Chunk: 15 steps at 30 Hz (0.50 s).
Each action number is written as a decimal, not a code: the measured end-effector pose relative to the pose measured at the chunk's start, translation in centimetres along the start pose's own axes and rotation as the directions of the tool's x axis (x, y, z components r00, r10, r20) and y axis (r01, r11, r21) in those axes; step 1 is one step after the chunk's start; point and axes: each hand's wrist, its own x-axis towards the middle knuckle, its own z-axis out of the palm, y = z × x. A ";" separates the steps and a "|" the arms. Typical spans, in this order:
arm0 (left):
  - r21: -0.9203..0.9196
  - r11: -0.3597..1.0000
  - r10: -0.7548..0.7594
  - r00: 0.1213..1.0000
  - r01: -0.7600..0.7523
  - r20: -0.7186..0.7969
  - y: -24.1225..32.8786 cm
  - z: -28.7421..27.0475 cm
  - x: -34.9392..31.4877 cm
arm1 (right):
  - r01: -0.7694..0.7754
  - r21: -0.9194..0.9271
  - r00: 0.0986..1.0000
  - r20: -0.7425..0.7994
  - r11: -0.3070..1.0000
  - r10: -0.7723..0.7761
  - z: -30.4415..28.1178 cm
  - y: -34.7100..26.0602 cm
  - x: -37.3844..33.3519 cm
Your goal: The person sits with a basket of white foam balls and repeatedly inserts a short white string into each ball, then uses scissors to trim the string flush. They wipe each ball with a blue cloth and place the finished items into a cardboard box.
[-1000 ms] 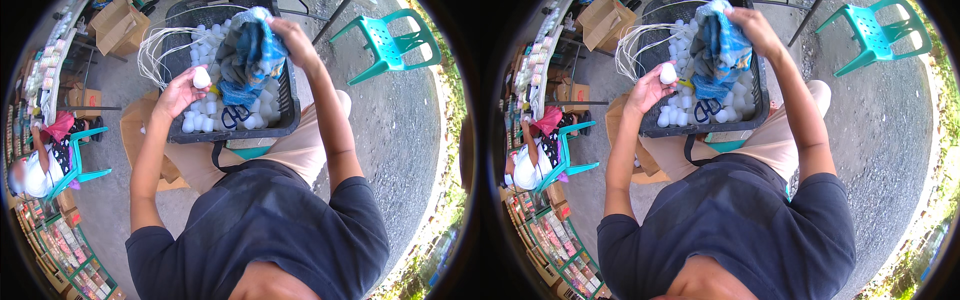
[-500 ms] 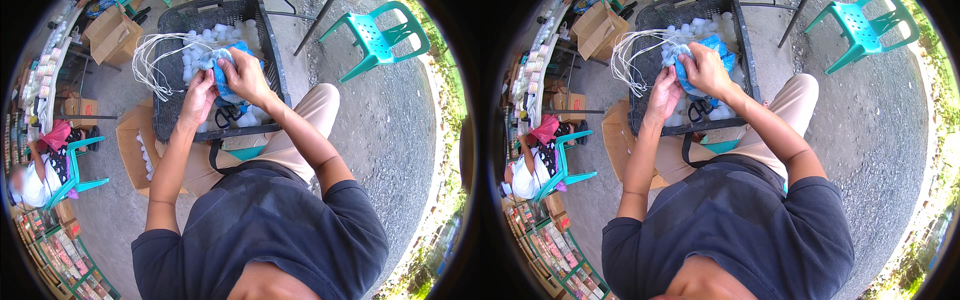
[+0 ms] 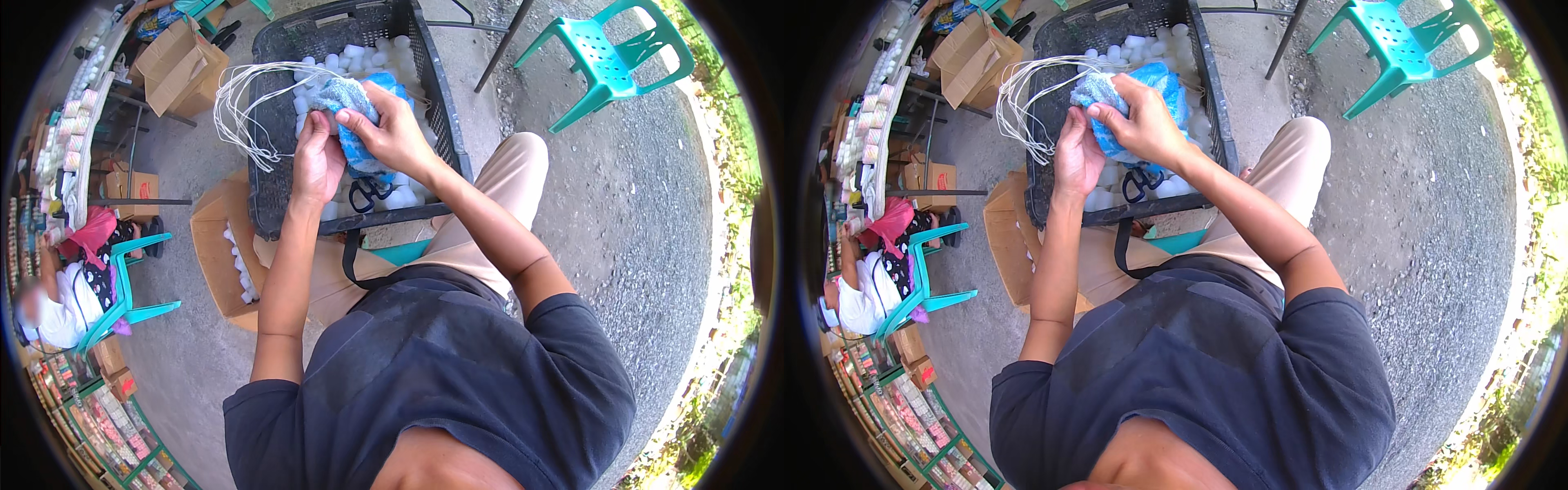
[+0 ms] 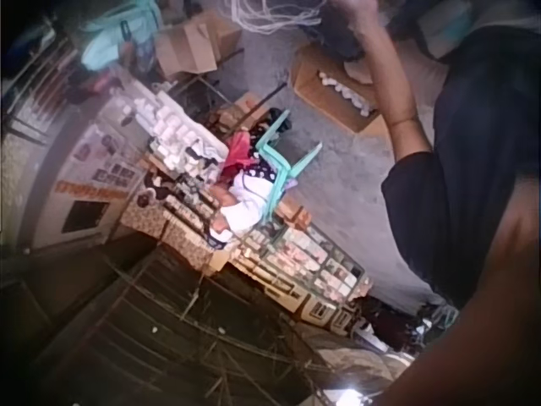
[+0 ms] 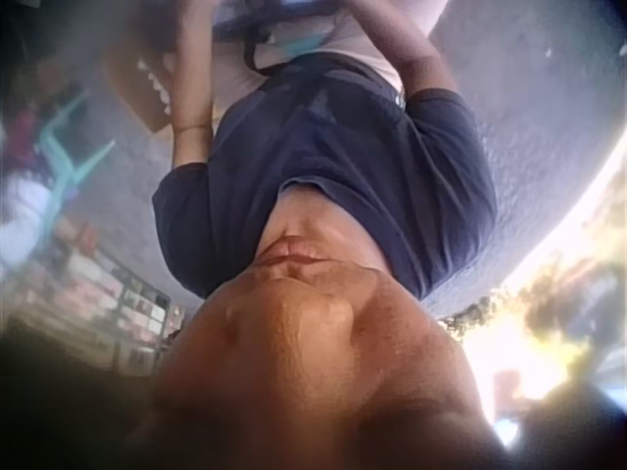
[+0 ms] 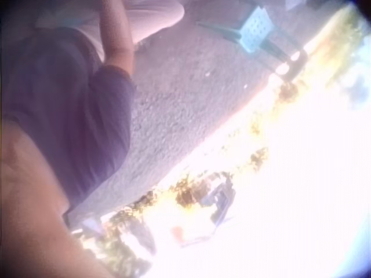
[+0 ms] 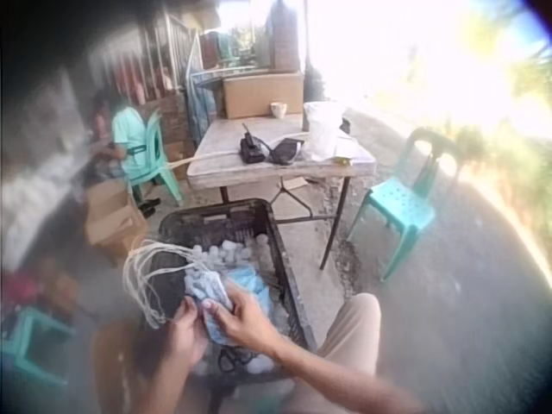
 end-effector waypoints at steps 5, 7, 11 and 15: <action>0.675 0.630 0.367 0.913 -0.385 0.178 -1.9 -2.9 0.1 | -0.136 -0.018 0.988 -0.074 0.991 0.134 1.3 -0.2 1.3; 0.800 0.439 0.415 0.882 -0.410 0.224 -2.4 -3.0 -0.2 | -0.211 0.003 0.977 -0.031 0.977 0.211 1.4 1.5 2.0; 0.549 0.750 0.338 0.927 -0.368 0.161 -3.6 -3.7 -0.8 | -0.618 0.532 0.766 0.240 0.579 0.597 0.7 2.8 1.8; 0.087 0.974 0.186 0.958 -0.209 0.220 -2.5 -4.0 -0.2 | -0.407 0.847 0.851 0.217 0.341 0.478 -1.6 3.8 1.1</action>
